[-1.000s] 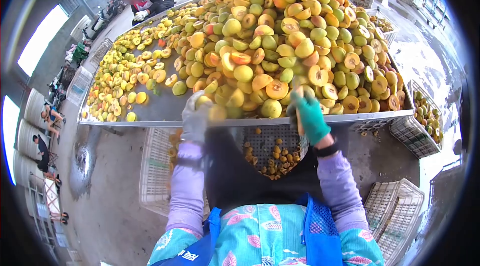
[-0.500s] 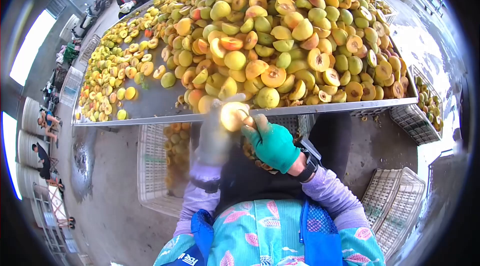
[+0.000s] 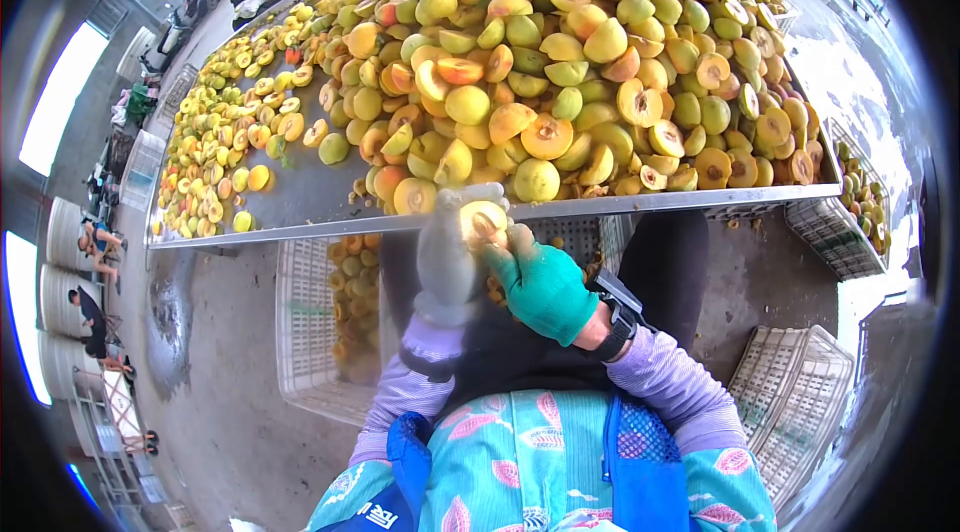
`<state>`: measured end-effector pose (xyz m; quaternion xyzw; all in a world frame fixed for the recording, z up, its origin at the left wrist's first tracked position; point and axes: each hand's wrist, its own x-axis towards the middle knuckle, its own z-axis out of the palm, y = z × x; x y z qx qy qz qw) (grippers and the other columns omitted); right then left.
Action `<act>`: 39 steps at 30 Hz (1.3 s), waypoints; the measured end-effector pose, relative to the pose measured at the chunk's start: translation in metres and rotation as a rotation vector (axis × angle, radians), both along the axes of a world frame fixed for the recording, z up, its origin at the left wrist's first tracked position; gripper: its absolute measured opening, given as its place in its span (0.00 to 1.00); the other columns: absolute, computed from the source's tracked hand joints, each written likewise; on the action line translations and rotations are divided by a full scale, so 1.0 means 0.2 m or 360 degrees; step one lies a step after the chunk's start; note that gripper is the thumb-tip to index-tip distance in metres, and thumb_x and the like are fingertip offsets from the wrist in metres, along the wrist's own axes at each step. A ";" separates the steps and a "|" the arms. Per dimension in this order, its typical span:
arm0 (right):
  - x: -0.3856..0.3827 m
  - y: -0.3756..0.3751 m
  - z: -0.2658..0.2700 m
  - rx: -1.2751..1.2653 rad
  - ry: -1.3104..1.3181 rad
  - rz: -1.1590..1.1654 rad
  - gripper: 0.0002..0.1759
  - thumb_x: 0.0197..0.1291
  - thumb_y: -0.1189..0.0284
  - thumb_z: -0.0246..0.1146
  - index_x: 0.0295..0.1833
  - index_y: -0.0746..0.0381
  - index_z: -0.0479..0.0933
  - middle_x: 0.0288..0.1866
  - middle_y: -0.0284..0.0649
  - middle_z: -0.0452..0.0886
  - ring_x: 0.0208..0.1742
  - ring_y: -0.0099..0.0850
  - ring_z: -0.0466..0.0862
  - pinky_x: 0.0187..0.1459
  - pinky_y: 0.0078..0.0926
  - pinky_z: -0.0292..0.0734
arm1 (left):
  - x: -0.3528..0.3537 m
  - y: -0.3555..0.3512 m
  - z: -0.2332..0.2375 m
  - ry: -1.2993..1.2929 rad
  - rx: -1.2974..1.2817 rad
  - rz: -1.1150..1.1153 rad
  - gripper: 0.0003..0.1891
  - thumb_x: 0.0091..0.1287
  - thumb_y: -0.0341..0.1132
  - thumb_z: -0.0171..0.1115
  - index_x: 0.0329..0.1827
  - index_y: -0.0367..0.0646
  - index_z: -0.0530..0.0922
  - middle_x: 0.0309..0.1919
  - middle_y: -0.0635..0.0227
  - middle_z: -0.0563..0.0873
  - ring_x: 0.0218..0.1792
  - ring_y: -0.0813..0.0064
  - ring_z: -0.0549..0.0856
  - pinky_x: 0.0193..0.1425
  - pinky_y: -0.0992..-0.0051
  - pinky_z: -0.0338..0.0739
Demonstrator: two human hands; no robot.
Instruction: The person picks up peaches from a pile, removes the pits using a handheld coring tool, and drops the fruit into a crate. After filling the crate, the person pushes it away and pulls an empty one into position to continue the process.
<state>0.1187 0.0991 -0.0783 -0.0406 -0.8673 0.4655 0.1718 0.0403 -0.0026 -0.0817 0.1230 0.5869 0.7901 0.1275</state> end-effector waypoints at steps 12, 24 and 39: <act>0.04 0.02 -0.01 0.0086 0.0046 -0.0064 0.15 0.68 0.61 0.57 0.41 0.62 0.66 0.17 0.48 0.75 0.17 0.48 0.78 0.18 0.43 0.70 | 0.05 0.07 0.07 0.0178 -0.0118 0.0107 0.31 0.78 0.52 0.34 0.47 0.31 0.79 0.34 0.60 0.85 0.32 0.74 0.83 0.40 0.77 0.79; 0.04 -0.01 -0.16 -0.0902 -0.0225 -0.0049 0.16 0.71 0.61 0.53 0.42 0.64 0.70 0.28 0.56 0.77 0.30 0.56 0.79 0.30 0.45 0.71 | 0.09 0.14 0.06 0.0405 -0.0222 0.0180 0.21 0.75 0.46 0.51 0.40 0.34 0.81 0.35 0.61 0.86 0.35 0.73 0.84 0.40 0.77 0.79; -0.01 -0.02 0.03 -0.1198 -0.0588 0.0057 0.17 0.73 0.61 0.47 0.47 0.64 0.73 0.23 0.34 0.75 0.23 0.24 0.76 0.25 0.25 0.71 | -0.05 0.14 0.03 -0.0222 0.0051 0.0081 0.17 0.74 0.42 0.53 0.45 0.34 0.78 0.32 0.56 0.85 0.29 0.70 0.84 0.32 0.75 0.80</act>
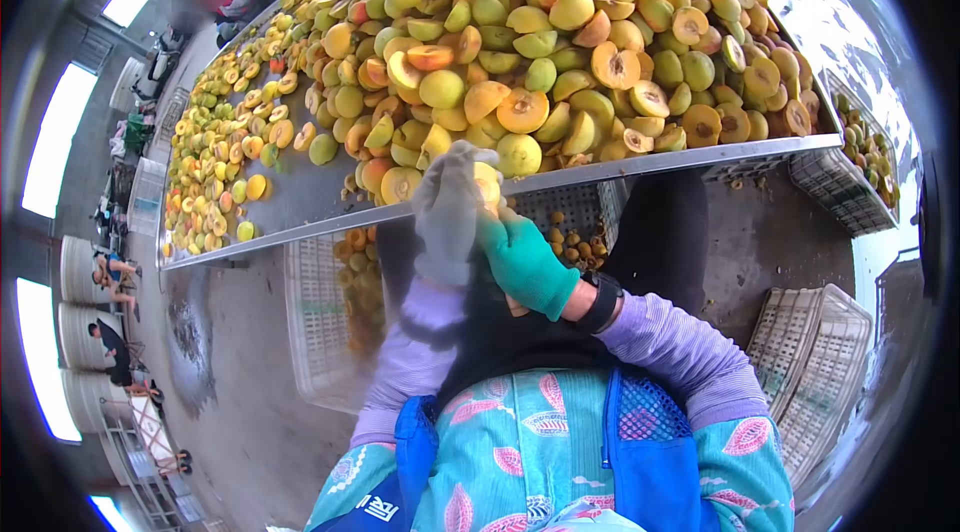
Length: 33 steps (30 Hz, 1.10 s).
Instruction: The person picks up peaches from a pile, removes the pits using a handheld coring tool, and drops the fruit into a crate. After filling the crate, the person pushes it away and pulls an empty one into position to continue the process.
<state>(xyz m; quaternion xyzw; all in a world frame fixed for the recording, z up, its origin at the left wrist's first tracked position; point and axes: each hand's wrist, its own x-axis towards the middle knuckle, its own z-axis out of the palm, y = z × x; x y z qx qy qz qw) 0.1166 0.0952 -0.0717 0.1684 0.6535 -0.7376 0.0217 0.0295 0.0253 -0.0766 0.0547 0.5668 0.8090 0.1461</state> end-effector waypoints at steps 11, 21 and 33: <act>0.01 0.08 0.08 -0.0533 -0.0131 0.0232 0.22 0.69 0.52 0.51 0.48 0.61 0.74 0.24 0.35 0.74 0.17 0.25 0.72 0.17 0.26 0.67 | 0.04 0.00 0.07 0.0276 -0.0177 -0.0013 0.19 0.74 0.45 0.50 0.46 0.34 0.77 0.32 0.55 0.84 0.27 0.67 0.83 0.33 0.71 0.81; 0.01 0.03 0.10 -0.0668 -0.0016 -0.0099 0.23 0.71 0.51 0.48 0.39 0.60 0.72 0.19 0.33 0.70 0.13 0.23 0.68 0.14 0.22 0.63 | -0.10 0.05 0.11 0.0328 -0.0538 -0.0441 0.16 0.73 0.39 0.54 0.37 0.35 0.82 0.30 0.60 0.86 0.26 0.74 0.83 0.34 0.77 0.80; -0.02 0.08 0.07 -0.2292 0.0205 0.0852 0.21 0.72 0.47 0.45 0.37 0.52 0.67 0.18 0.26 0.63 0.15 0.21 0.64 0.18 0.21 0.61 | 0.00 -0.06 0.26 -0.0359 0.0381 -0.0540 0.23 0.73 0.50 0.50 0.52 0.36 0.76 0.36 0.61 0.83 0.35 0.70 0.82 0.40 0.73 0.79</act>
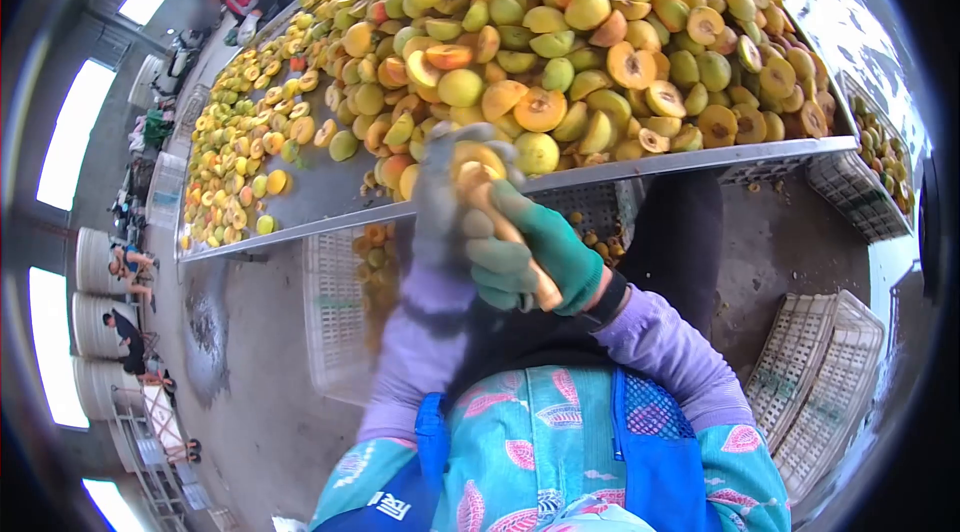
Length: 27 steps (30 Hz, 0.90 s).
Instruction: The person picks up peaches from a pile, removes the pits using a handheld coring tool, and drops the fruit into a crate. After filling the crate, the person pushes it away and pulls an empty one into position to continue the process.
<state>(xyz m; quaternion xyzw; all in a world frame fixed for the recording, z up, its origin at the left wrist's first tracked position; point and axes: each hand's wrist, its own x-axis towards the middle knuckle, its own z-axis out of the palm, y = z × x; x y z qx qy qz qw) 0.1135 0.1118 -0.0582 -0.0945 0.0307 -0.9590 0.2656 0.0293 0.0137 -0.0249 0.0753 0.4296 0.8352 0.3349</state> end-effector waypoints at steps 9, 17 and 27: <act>0.08 -0.06 -0.19 0.1143 -0.0674 -0.0284 0.22 0.69 0.45 0.50 0.38 0.54 0.70 0.20 0.29 0.69 0.15 0.22 0.68 0.16 0.20 0.64 | -0.40 -0.50 -0.23 0.1983 -0.2472 0.0533 0.14 0.58 0.40 0.65 0.38 0.37 0.79 0.29 0.54 0.84 0.32 0.59 0.85 0.39 0.64 0.78; -0.07 -0.12 -0.26 0.2213 -0.0071 -0.1220 0.19 0.70 0.57 0.54 0.42 0.64 0.74 0.29 0.46 0.78 0.29 0.39 0.78 0.33 0.36 0.73 | -0.53 -0.49 -0.29 0.1417 -0.2186 0.0250 0.27 0.51 0.47 0.68 0.50 0.38 0.77 0.31 0.51 0.83 0.33 0.51 0.83 0.41 0.58 0.78; -0.04 -0.13 -0.27 0.2381 0.0094 -0.1236 0.17 0.71 0.59 0.54 0.42 0.64 0.72 0.22 0.30 0.72 0.23 0.19 0.72 0.26 0.20 0.69 | -0.53 -0.29 -0.18 0.1740 -0.2822 -0.0249 0.29 0.49 0.42 0.68 0.54 0.39 0.74 0.42 0.44 0.83 0.50 0.50 0.81 0.54 0.60 0.76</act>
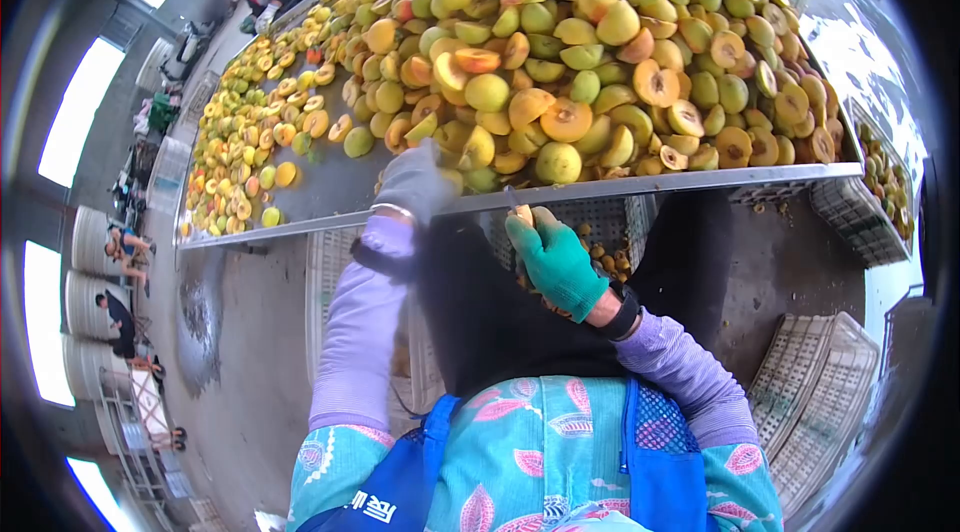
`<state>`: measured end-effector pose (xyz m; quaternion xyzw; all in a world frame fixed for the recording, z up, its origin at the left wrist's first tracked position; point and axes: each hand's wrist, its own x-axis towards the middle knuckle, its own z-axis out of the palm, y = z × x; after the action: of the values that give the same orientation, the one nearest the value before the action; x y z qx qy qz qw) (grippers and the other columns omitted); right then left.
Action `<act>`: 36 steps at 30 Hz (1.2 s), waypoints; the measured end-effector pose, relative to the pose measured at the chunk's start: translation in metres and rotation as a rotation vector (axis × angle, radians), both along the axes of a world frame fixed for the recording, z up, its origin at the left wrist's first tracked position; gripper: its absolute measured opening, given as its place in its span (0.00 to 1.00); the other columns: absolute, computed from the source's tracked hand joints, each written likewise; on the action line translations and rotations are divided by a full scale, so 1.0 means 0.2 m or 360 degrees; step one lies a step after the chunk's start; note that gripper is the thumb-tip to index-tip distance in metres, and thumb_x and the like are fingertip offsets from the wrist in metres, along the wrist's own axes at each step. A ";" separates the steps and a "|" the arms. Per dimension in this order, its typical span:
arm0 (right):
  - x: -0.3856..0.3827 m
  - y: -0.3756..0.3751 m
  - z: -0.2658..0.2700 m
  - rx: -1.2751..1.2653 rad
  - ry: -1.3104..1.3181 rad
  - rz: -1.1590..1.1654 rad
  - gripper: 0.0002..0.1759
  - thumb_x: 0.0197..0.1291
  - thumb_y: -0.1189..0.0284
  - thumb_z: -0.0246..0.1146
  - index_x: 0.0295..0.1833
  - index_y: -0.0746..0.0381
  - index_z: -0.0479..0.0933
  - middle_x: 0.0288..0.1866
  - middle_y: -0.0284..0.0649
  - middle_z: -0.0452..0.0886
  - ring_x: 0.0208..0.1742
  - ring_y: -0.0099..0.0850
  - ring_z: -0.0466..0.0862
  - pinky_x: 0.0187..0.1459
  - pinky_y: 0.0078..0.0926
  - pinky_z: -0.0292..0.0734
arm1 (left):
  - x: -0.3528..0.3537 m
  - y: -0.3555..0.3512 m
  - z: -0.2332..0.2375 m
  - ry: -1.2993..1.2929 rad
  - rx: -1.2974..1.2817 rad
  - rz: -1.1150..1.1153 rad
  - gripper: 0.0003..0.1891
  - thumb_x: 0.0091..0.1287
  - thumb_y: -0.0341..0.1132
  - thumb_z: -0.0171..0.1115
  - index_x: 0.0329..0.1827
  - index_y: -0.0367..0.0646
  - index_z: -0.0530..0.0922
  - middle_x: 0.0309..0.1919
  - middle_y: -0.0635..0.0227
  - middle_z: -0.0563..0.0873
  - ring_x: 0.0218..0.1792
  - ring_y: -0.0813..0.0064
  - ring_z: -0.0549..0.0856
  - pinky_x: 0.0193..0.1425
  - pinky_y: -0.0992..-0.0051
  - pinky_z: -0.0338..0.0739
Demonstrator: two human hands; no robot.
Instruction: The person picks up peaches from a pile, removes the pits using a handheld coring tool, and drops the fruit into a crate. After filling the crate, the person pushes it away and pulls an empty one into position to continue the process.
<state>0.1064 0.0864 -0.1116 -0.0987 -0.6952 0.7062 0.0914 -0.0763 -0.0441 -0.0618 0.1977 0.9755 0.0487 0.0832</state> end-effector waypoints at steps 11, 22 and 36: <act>-0.03 0.00 0.09 0.0161 0.0158 -0.0070 0.14 0.69 0.62 0.57 0.42 0.63 0.73 0.28 0.48 0.80 0.28 0.46 0.81 0.30 0.39 0.74 | 0.00 -0.16 -0.01 -0.0175 0.0833 0.0222 0.29 0.50 0.39 0.71 0.55 0.36 0.74 0.42 0.52 0.85 0.45 0.60 0.84 0.52 0.67 0.78; -0.07 -0.04 0.02 0.0764 0.0201 -0.0177 0.16 0.67 0.60 0.58 0.38 0.62 0.67 0.18 0.50 0.74 0.18 0.50 0.76 0.19 0.48 0.67 | 0.42 0.05 -0.07 -0.1012 0.2594 0.0178 0.15 0.74 0.37 0.47 0.51 0.33 0.74 0.37 0.61 0.82 0.38 0.71 0.83 0.47 0.73 0.79; 0.01 -0.02 0.09 0.1007 0.0160 -0.0100 0.16 0.68 0.61 0.57 0.37 0.63 0.67 0.18 0.50 0.74 0.19 0.52 0.77 0.20 0.47 0.68 | 0.45 0.13 -0.10 -0.0609 0.2432 0.0130 0.17 0.73 0.41 0.53 0.45 0.32 0.78 0.35 0.57 0.84 0.33 0.70 0.84 0.38 0.74 0.82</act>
<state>0.1078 0.0816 -0.0931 -0.0520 -0.8715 0.4557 0.1736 0.0134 -0.0185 -0.0820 0.1523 0.6469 0.7419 0.0889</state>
